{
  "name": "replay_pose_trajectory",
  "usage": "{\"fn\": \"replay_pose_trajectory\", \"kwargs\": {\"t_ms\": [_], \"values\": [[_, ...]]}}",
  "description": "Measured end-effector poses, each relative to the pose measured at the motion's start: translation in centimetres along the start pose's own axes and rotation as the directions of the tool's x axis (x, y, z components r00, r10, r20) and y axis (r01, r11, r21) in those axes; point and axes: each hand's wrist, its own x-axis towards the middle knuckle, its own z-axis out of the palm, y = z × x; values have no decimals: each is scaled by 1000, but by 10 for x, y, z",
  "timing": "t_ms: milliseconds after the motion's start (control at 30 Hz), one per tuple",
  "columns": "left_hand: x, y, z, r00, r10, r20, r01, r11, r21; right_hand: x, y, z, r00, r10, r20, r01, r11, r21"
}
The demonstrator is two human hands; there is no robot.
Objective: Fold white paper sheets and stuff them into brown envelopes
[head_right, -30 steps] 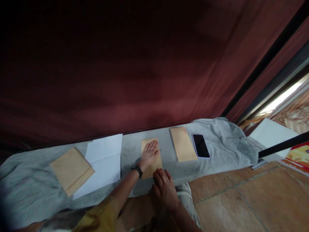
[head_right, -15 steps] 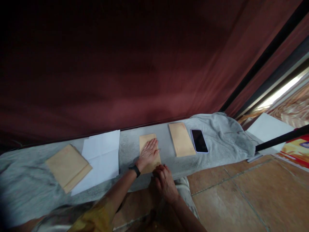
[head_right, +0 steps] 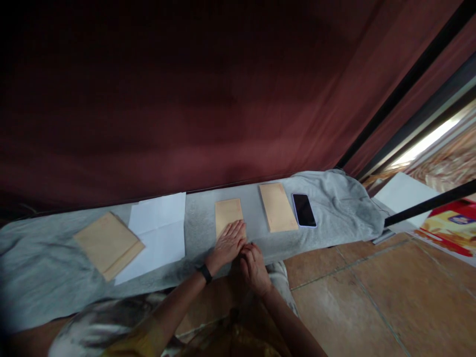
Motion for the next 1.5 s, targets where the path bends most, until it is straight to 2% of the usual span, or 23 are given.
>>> {"fn": "replay_pose_trajectory", "kwargs": {"t_ms": [167, 333, 533, 700, 800, 900, 1100, 1500], "values": [[-20, 7, -4, 998, 53, 20, -53, 999, -1, -1, 2, 3, 998, 44, -34, -42, 997, 62], [-42, 16, -12, 996, 88, 26, -88, 996, -10, 5, -2, 6, 978, 178, -113, -162, 978, 135], [-67, 23, -16, 988, 122, 92, -119, 992, -29, 16, -8, 2, 960, 258, -112, -228, 948, 223], [-79, 21, -6, 982, 158, 105, -154, 987, -49, 26, -16, 7, 985, 168, 22, -169, 965, 202], [-83, 21, -1, 986, 151, 77, -147, 988, -52, 25, -21, 15, 991, 55, 121, -68, 992, 107], [-87, 23, -2, 993, 104, 62, -99, 992, -72, 18, -20, 20, 986, 9, 169, -6, 1000, -16], [-98, 21, -15, 994, 81, 68, -76, 994, -79, 2, -8, 15, 977, -25, 212, 62, 984, -169], [-112, 16, -22, 997, 70, 38, -68, 997, -45, -13, 8, -5, 981, -12, 192, 59, 969, -241]]}}
